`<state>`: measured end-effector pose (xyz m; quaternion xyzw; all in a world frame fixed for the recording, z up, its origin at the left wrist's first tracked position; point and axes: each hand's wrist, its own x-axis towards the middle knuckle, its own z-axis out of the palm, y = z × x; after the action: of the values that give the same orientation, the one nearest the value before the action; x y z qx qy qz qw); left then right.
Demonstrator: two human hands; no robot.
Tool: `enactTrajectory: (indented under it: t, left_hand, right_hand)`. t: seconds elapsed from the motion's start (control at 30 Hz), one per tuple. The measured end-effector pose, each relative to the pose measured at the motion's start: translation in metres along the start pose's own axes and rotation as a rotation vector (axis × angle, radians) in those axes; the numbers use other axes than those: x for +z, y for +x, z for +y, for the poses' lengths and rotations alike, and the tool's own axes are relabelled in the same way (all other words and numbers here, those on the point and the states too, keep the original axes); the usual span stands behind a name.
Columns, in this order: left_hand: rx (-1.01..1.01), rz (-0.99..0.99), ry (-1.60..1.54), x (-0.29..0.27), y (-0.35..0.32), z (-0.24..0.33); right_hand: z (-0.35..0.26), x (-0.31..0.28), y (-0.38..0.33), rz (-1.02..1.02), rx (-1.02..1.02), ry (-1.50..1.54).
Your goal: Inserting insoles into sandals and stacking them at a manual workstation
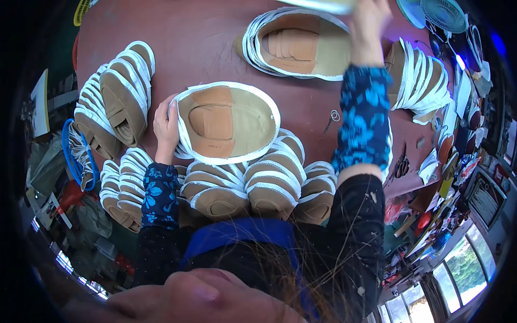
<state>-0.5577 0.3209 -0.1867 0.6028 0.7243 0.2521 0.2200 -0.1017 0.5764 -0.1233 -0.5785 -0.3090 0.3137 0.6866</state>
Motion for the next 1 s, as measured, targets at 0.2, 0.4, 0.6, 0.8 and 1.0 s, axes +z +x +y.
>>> enactTrajectory:
  t: [0.2, 0.4, 0.6, 0.8, 1.0]
  left_hand:
    - [0.025, -0.020, -0.027, 0.007, 0.006, 0.003]
    - [0.020, 0.008, -0.011, 0.004, 0.010, 0.001]
    - [0.007, 0.011, -0.020, 0.006, 0.009, -0.003]
    - [-0.001, 0.018, -0.036, 0.005, 0.006, -0.003]
    - [0.000, 0.033, -0.029, 0.005, 0.007, -0.003]
  right_hand:
    - [0.003, 0.041, -0.015, -0.433, -0.174, -0.352]
    - [-0.027, -0.042, -0.235, -0.834, -0.086, -1.050]
    - [-0.035, -0.056, -0.301, -0.739, -0.028, -1.037]
    - [-0.031, -0.048, -0.298, -0.780, -0.080, -0.896]
    - [-0.034, -0.045, -0.293, -0.798, -0.007, -0.835]
